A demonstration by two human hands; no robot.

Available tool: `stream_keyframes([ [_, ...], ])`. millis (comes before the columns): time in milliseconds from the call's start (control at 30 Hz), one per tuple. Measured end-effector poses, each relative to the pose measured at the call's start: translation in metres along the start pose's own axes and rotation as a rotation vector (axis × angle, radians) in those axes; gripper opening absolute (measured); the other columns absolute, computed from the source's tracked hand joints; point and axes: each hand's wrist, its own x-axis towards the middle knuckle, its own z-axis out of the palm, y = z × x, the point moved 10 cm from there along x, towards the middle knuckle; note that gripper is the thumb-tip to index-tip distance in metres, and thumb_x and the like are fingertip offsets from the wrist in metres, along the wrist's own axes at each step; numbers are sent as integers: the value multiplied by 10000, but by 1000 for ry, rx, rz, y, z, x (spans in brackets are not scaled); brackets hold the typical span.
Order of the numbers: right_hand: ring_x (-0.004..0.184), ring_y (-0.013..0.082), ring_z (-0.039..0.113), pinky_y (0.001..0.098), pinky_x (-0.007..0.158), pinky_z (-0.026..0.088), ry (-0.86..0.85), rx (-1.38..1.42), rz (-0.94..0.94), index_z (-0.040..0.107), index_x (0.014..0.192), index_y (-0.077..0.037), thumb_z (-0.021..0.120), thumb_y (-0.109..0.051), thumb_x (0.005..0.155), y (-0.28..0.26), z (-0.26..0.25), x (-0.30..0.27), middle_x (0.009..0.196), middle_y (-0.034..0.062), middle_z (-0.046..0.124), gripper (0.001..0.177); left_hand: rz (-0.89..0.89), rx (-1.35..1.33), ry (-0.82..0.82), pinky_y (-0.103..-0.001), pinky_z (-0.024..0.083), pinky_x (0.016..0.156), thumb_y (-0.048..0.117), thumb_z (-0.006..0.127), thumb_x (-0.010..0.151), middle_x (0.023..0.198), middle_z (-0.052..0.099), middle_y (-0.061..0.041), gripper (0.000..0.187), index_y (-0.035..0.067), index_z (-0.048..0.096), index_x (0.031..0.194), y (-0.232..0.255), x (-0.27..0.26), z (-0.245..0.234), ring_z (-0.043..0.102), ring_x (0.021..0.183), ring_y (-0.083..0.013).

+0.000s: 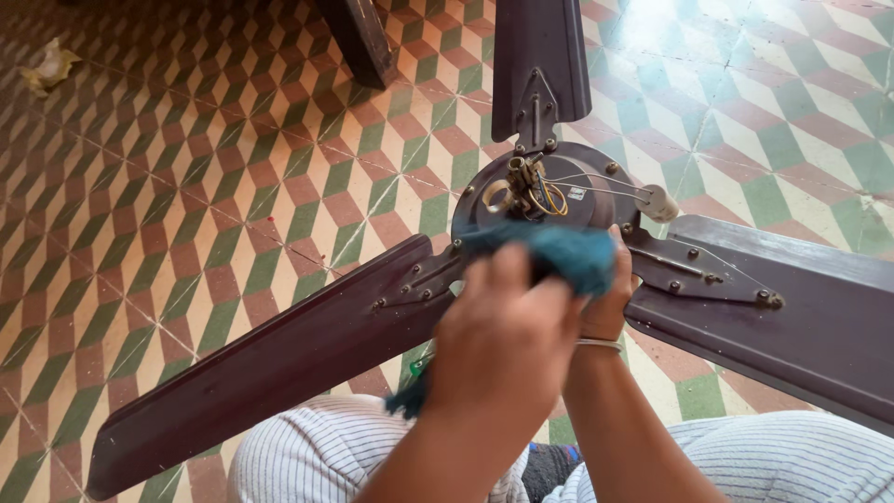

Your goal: The person sits on the floor and uses a screwdriver to tighten screws on the central hub of a ceiling fan. They then wipe the fan blades and hub with a cloth and manually rotate the blades to check movement.

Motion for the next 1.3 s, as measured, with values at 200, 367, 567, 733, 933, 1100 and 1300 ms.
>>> stream_keyframes([
  [200, 1175, 252, 667, 399, 1059, 541, -3, -312, -302, 574, 1323, -16, 496, -328, 1019, -19, -17, 6, 1296, 125, 663, 442, 104, 37, 25, -449, 579, 758, 330, 713, 896, 1100, 562, -77, 178, 153, 715, 907, 19, 48, 61, 618, 1012, -341],
  [367, 1201, 256, 651, 399, 1077, 527, 66, -580, -567, 548, 1353, -3, 487, -332, 1025, -51, -14, -2, 1328, 137, 642, 469, 186, 111, -139, -408, 576, 659, 85, 659, 819, 1036, 560, -69, 350, 167, 708, 1155, 0, -1, 52, 637, 868, -300],
  [567, 1216, 249, 667, 408, 1107, 523, 16, 162, -154, 600, 1341, -17, 449, -366, 1051, -23, 3, 0, 1324, 117, 679, 478, 120, 250, -137, -404, 566, 625, 94, 641, 852, 933, 569, -69, 337, 210, 721, 1158, -15, -7, 31, 653, 809, -274],
  [733, 1215, 252, 666, 424, 1095, 536, 59, 118, -125, 612, 1301, -51, 443, -399, 1036, -30, 16, -6, 1299, 96, 689, 469, -73, 474, -182, -407, 570, 614, 188, 596, 948, 951, 583, -78, 260, 208, 716, 1178, -66, 5, 20, 660, 822, -282],
  [933, 1248, 258, 666, 434, 1115, 540, 55, 73, -128, 618, 1285, -45, 437, -406, 1024, -28, 20, -12, 1324, 105, 686, 481, -272, 407, 35, -450, 579, 716, 189, 544, 979, 1076, 622, -127, 210, 101, 703, 1084, -95, 60, 8, 691, 904, -348],
  [1100, 1253, 265, 665, 447, 1118, 545, 54, 73, -156, 611, 1276, -54, 444, -403, 1020, -39, 16, -7, 1324, 106, 681, 464, -302, 205, -56, -491, 574, 698, 212, 513, 1031, 1026, 631, -176, 230, 36, 659, 1010, -71, 21, 36, 712, 808, -378],
  [1300, 1224, 263, 667, 423, 1105, 534, 30, 25, -113, 629, 1276, -29, 458, -422, 1032, -30, 19, -7, 1304, 117, 691, 493, -136, -71, -228, -485, 566, 700, 248, 619, 963, 921, 646, -155, 228, 60, 666, 844, -28, -30, 40, 694, 762, -371],
])
